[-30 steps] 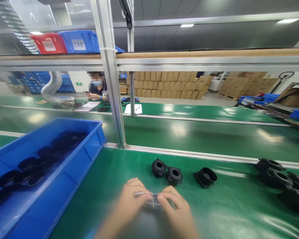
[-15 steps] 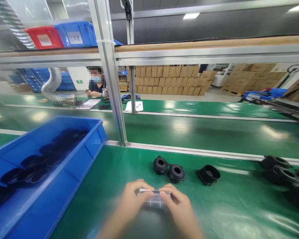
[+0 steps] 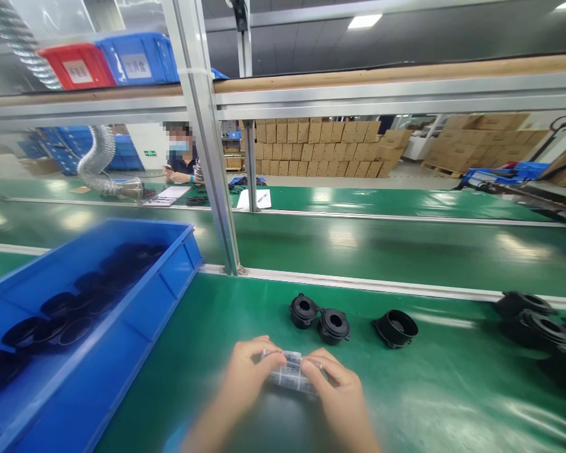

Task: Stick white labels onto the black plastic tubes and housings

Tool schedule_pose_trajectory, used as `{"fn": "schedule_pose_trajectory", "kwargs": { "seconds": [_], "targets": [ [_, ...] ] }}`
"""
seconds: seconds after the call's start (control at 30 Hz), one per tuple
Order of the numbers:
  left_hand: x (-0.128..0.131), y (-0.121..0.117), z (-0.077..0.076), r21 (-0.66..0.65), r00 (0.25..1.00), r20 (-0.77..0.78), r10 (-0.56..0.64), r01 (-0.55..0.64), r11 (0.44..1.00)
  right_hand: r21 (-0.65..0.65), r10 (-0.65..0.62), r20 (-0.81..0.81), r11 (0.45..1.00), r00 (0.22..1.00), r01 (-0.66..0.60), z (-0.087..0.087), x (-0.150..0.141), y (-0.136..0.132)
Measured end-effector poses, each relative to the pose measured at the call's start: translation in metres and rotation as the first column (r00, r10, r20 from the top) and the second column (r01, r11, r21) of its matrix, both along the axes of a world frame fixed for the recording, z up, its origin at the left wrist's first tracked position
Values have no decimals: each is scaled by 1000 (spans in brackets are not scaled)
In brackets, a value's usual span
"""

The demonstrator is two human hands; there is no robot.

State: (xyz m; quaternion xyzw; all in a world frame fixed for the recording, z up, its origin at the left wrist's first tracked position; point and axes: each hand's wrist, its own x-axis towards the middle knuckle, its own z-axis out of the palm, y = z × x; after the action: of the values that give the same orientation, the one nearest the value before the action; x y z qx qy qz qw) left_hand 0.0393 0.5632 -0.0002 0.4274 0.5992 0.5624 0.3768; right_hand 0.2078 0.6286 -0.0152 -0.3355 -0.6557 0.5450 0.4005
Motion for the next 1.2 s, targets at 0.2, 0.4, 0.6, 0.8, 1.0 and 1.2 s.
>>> {"fn": "schedule_pose_trajectory", "kwargs": {
  "seconds": [0.2, 0.4, 0.6, 0.8, 1.0, 1.2],
  "targets": [
    [3, -1, -6, -78, 994, 107, 23, -15, 997, -81, 59, 12, 995, 998, -58, -5, 3, 4],
    [-7, -1, -1, -76, 996, -3, 91, -90, 993, -113, 111, 55, 988, 992, -104, 0, 18, 20],
    [-5, -2, 3, -114, 999, -26, 26, -29, 993, 100, 113, 142, 987, 983, -127, 10, 19, 23],
    [-3, -3, 4, -138, 999, -27, 23, -26, 990, 568, -135, 188, 823, 973, 4, 3, 19, 16],
    [-2, 0, 4, -154, 999, 17, 50, -47, 987, 817, -215, -10, 562, 976, 133, -5, 25, 9],
    [5, -2, 5, -123, 999, -26, -28, 24, 992, 249, -70, 89, 967, 994, 46, 2, 9, 0]
  ]
}}
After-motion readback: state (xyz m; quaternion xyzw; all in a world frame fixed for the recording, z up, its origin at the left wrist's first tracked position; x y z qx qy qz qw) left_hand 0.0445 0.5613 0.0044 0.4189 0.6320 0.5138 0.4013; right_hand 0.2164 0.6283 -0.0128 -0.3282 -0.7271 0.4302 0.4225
